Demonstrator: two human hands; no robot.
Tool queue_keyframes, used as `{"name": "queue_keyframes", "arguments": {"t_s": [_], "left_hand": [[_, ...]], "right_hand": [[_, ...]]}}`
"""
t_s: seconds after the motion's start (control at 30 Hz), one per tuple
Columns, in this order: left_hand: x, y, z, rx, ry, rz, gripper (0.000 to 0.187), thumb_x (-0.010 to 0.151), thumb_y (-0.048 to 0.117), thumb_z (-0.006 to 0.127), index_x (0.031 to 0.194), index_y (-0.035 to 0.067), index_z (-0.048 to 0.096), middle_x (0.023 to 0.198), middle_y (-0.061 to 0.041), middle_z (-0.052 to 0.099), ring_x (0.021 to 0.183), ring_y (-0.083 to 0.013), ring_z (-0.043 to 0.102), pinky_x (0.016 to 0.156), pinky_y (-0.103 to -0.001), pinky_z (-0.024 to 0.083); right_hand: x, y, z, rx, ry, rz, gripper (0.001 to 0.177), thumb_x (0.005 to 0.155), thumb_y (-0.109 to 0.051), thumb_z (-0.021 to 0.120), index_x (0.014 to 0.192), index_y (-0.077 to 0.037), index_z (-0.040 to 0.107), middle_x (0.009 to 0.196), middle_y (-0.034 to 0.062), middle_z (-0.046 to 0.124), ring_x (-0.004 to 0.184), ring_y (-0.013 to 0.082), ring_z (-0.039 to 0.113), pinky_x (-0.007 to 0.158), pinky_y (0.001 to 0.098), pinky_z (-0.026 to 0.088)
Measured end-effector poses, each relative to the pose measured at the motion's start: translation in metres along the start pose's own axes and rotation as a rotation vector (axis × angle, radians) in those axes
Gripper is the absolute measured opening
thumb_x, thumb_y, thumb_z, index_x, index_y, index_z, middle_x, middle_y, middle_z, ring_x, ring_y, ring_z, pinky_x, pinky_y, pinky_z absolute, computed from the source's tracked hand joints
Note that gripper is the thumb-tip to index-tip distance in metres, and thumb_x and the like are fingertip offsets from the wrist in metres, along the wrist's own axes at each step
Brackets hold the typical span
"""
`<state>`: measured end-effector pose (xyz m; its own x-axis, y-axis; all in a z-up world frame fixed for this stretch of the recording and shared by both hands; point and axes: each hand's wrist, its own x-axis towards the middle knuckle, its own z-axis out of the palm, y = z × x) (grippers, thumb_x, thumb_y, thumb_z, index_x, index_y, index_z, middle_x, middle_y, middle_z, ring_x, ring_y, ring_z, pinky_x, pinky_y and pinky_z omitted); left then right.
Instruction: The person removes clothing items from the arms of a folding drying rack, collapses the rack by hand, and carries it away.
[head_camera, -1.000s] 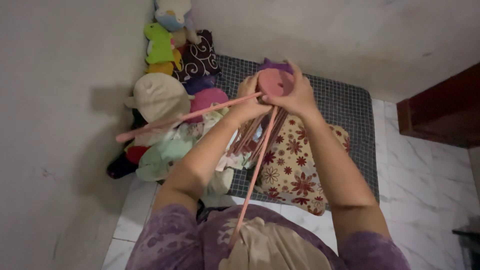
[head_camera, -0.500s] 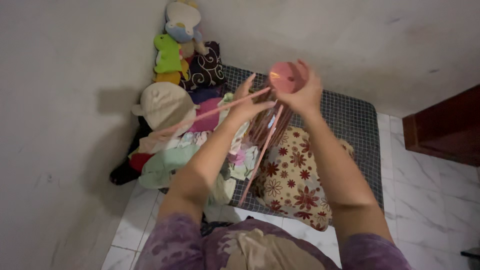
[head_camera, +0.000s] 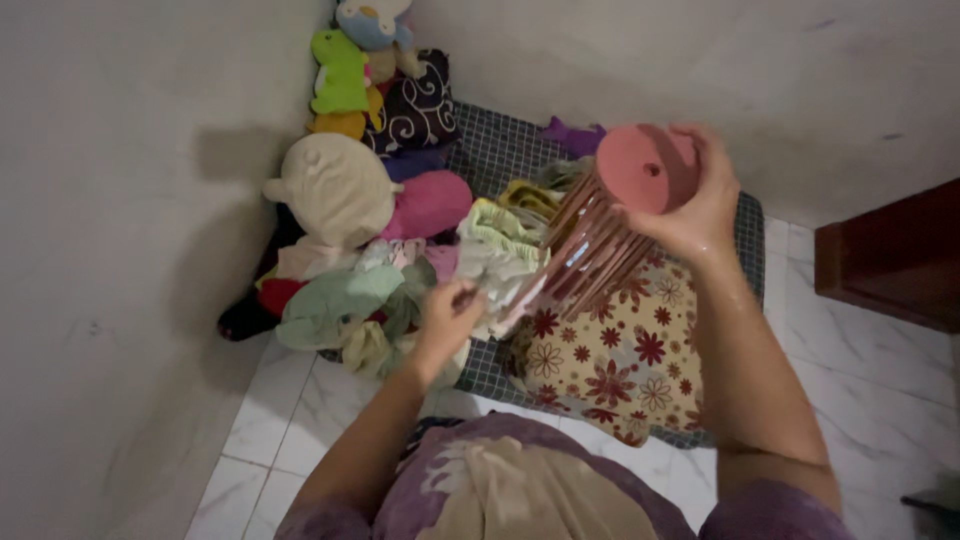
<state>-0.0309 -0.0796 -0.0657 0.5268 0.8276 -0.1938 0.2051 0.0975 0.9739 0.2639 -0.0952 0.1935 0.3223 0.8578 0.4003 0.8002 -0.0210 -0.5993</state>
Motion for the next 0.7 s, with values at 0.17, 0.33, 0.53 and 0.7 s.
{"name": "queue_keyframes", "arguments": {"t_s": [0.17,0.33,0.53,0.7], "left_hand": [[0.005,0.071,0.008,0.372,0.104,0.577,0.041,0.089,0.025,0.081,0.122,0.006,0.067,0.123,-0.015,0.067,0.096,-0.0224,0.07,0.092,-0.043,0.053],[-0.001,0.066,0.027,0.595,0.142,0.602,0.055,0.071,0.03,0.088,0.115,0.005,0.065,0.119,-0.016,0.067,0.114,-0.0337,0.062,0.097,-0.049,0.046],[0.0,0.043,-0.012,0.571,0.328,0.534,0.044,0.073,0.02,0.087,0.11,0.009,0.067,0.113,-0.011,0.069,0.112,-0.0312,0.064,0.096,-0.05,0.043],[-0.007,0.065,-0.052,0.502,0.441,0.68,0.041,0.076,0.014,0.081,0.113,0.008,0.066,0.118,-0.014,0.065,0.119,-0.0354,0.061,0.104,-0.046,0.044]], "right_hand": [[-0.006,-0.007,-0.004,-0.039,-0.1,-0.123,0.102,0.06,-0.042,0.095,0.144,-0.006,0.051,0.132,0.0234,0.065,0.126,0.0372,0.066,0.109,0.0479,0.054],[-0.012,-0.008,-0.004,-0.083,-0.168,-0.103,0.106,0.061,-0.046,0.095,0.146,-0.005,0.048,0.132,0.0263,0.064,0.124,0.0396,0.065,0.107,0.0481,0.053],[-0.033,-0.019,-0.021,-0.069,-0.221,-0.047,0.11,0.058,-0.052,0.094,0.146,-0.006,0.047,0.129,0.0251,0.063,0.12,0.0388,0.068,0.102,0.0489,0.056],[-0.043,-0.026,-0.036,-0.294,-0.37,-0.032,0.119,0.053,-0.048,0.091,0.156,-0.011,0.044,0.135,0.0295,0.053,0.122,0.0458,0.059,0.096,0.0538,0.053]]}}
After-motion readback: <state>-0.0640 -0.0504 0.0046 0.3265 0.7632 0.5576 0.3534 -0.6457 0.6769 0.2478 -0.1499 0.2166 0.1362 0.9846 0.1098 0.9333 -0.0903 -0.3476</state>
